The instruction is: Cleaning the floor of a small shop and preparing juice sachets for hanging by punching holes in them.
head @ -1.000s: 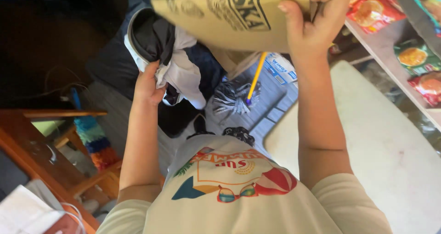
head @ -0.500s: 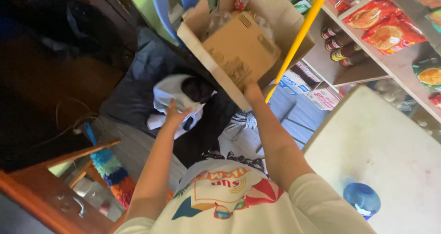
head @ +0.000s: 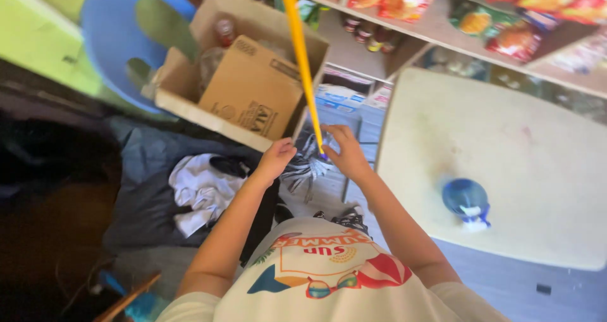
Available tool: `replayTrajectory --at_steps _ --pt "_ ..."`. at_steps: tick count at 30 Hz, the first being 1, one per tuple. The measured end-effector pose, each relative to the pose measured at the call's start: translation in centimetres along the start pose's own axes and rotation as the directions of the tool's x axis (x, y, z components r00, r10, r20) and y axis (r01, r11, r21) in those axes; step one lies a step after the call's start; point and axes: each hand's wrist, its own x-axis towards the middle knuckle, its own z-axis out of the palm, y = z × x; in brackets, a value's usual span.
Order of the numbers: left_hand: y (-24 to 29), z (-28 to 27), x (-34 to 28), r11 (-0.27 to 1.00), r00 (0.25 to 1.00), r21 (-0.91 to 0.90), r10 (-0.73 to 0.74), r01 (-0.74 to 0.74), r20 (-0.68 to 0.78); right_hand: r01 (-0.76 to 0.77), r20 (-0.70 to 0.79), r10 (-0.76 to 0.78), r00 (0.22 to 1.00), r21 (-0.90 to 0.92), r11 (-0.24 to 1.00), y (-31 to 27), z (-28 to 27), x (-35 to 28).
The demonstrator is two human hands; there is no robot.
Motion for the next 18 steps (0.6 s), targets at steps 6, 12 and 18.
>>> replayTrajectory --at_steps 6,12,18 --pt "-1.0 11.8 2.6 0.997 0.958 0.064 0.031 -0.052 0.285 -0.216 -0.325 0.130 0.937 -0.244 0.945 4.3 -15.0 -11.9" --pt "-1.3 26.1 -0.3 0.967 0.927 0.211 0.054 -0.141 0.371 -0.559 -0.351 0.456 0.818 -0.299 0.773 9.9 -26.2 -24.5" --pt "3.8 40.6 -7.2 0.817 0.901 0.477 0.112 -0.323 0.420 -0.621 0.030 0.625 0.780 -0.082 0.779 20.8 -24.8 -32.5"
